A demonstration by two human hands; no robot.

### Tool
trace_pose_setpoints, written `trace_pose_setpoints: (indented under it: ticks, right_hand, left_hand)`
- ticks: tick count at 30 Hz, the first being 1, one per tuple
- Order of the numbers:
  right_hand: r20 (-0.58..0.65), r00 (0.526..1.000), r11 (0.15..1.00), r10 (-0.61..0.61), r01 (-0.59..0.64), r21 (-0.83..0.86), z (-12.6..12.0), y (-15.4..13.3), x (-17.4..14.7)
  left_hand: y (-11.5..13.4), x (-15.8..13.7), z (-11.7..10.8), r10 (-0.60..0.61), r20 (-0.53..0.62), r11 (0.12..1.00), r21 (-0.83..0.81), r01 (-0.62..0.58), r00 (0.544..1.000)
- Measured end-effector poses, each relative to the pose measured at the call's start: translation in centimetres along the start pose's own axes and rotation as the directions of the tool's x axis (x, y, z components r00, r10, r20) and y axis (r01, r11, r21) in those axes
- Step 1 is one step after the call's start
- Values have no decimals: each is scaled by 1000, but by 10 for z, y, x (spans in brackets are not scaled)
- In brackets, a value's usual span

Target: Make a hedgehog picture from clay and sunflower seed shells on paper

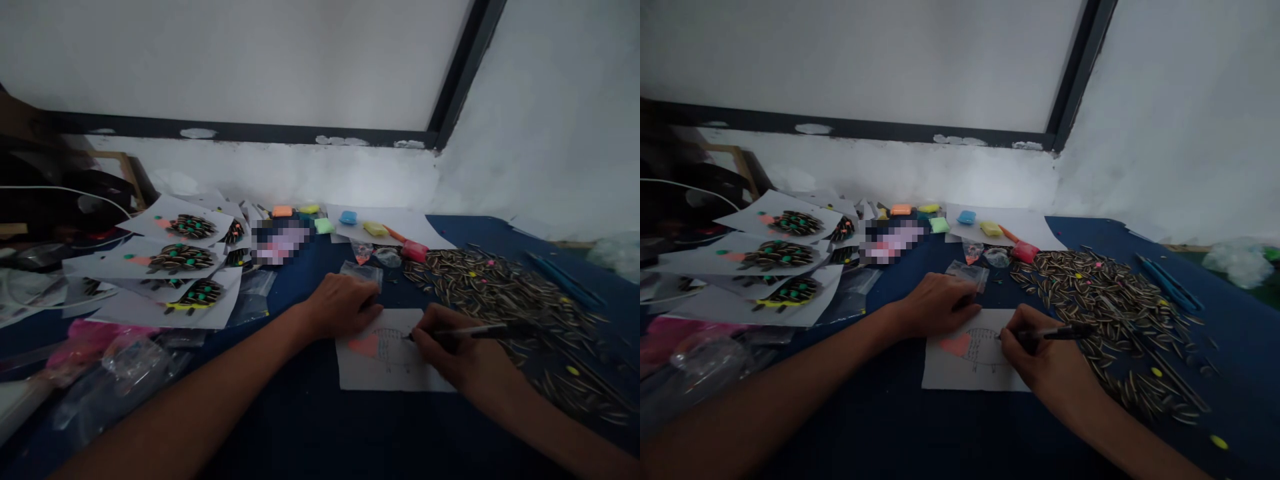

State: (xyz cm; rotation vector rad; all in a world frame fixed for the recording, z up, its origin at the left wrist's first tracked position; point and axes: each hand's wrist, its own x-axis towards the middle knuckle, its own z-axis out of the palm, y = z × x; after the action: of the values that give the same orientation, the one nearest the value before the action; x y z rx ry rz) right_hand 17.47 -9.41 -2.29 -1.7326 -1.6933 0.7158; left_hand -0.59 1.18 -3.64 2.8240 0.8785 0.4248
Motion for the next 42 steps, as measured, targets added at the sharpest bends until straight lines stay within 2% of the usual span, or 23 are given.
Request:
trace_pose_setpoints:
  ticks: [12,18,34,42]
  right_hand:
    - [36,999,1000,12,-13,21,0,-3,0]
    - [39,999,1000,11,-11,-14,-1,1,1]
    - [-13,999,999,-29,30,37,1,-2,-1]
    - [81,996,998,-43,40,38,3,1,-3]
  left_hand:
    - [-1,0,2,14,-43,1000,-15,-15,999]
    - [0,0,1,10,-30,1000,-4,-10,1000]
    - [-1,0,2,11,-32,1000,-5,-11,999]
    - [-1,0,2,4,-28,1000,3,-4,1000]
